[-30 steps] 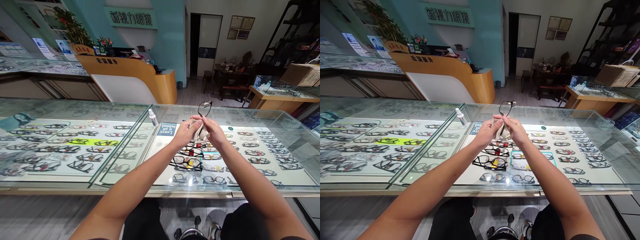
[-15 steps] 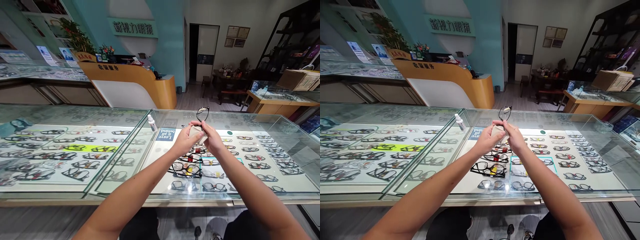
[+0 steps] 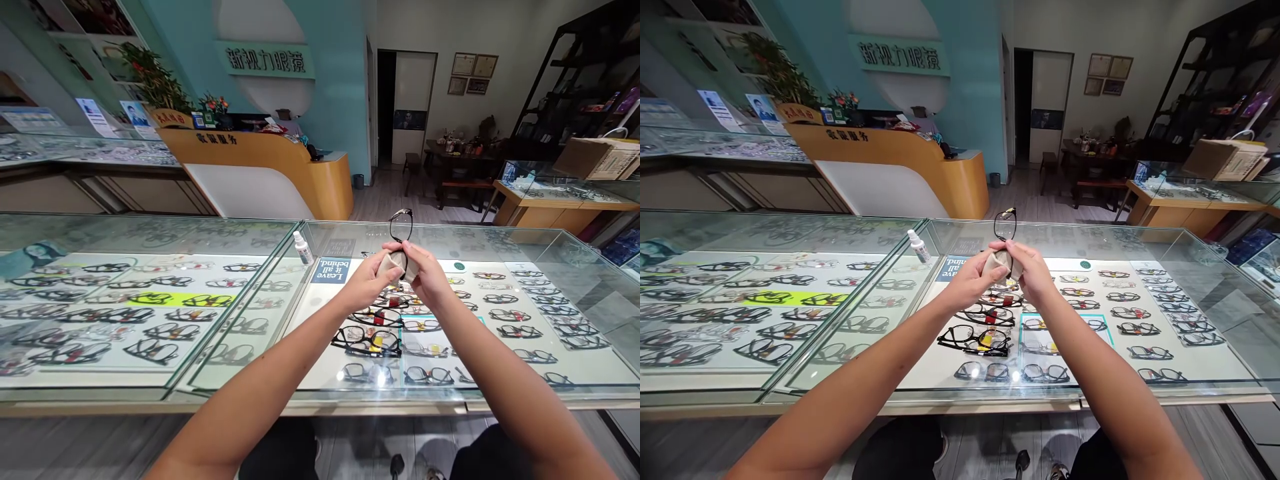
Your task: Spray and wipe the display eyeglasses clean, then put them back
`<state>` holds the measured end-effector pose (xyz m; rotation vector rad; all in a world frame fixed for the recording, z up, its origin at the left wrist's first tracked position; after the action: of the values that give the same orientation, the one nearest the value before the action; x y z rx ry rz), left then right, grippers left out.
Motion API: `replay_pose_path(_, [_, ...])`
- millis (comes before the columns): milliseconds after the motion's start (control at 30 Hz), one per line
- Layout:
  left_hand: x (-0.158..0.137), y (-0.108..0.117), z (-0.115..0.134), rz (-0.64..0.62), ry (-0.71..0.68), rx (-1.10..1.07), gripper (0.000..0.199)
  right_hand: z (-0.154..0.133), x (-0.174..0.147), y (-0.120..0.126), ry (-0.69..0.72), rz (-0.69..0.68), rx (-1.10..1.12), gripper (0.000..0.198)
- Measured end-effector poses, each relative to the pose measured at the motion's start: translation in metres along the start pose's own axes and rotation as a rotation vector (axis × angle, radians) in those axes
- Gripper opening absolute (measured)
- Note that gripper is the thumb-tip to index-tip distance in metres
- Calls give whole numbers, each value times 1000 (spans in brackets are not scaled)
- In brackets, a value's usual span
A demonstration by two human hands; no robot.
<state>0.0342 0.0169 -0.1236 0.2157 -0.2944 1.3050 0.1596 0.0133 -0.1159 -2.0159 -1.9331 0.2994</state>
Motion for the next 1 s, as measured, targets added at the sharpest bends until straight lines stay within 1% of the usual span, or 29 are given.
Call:
replay_pose_path(100, [-1, 2, -2, 75, -28, 16, 75, 3, 1, -1, -22, 0, 26, 44])
replay_pose_path(200, [-3, 5, -2, 179, -69, 15, 68, 5, -2, -5, 23, -23, 10, 44])
replay_pose_path(267, [-3, 7, -3, 250, -81, -8, 68, 6, -3, -9, 63, -34, -10, 46])
replay_pose_path(333, [-2, 10, -6, 310, -72, -16, 71, 8, -4, -10, 61, -42, -23, 49])
replay_pose_path(400, [0, 10, -8, 319, -63, -19, 73, 10, -3, -10, 40, -42, -28, 50])
replay_pose_path(467, [4, 8, -9, 277, -59, -21, 74, 8, -1, -7, 54, -25, -30, 47])
replay_pose_path(533, [6, 6, -10, 236, -57, -13, 76, 4, 2, -3, 109, -5, -48, 44])
replay_pose_path(600, [7, 6, -10, 224, -60, 8, 77, 0, 4, 0, 170, 3, -87, 41])
replay_pose_path(700, [8, 9, -8, 217, -74, 13, 75, -5, 6, 5, 219, 5, -126, 39])
replay_pose_path(767, [10, 14, -7, 246, -57, 5, 76, -8, 8, 8, 227, 20, -115, 39])
replay_pose_path(867, [13, 26, -8, 336, 4, -17, 78, -12, 9, 11, 240, 22, -135, 37])
replay_pose_path(1000, [16, 35, -4, 392, 21, -89, 79, -11, 8, 6, 243, -60, -274, 35])
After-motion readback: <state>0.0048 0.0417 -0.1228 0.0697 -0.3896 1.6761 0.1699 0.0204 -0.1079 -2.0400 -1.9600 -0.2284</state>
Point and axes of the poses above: each hand's wrist, its own x-axis towards the middle knuckle, its own y-axis out of the back of the hand, z = x × y, the point moved 5 cm from there along x, towards the middle knuckle, and after that the axes turned 13 degrees about z, right-handed, at the moved point
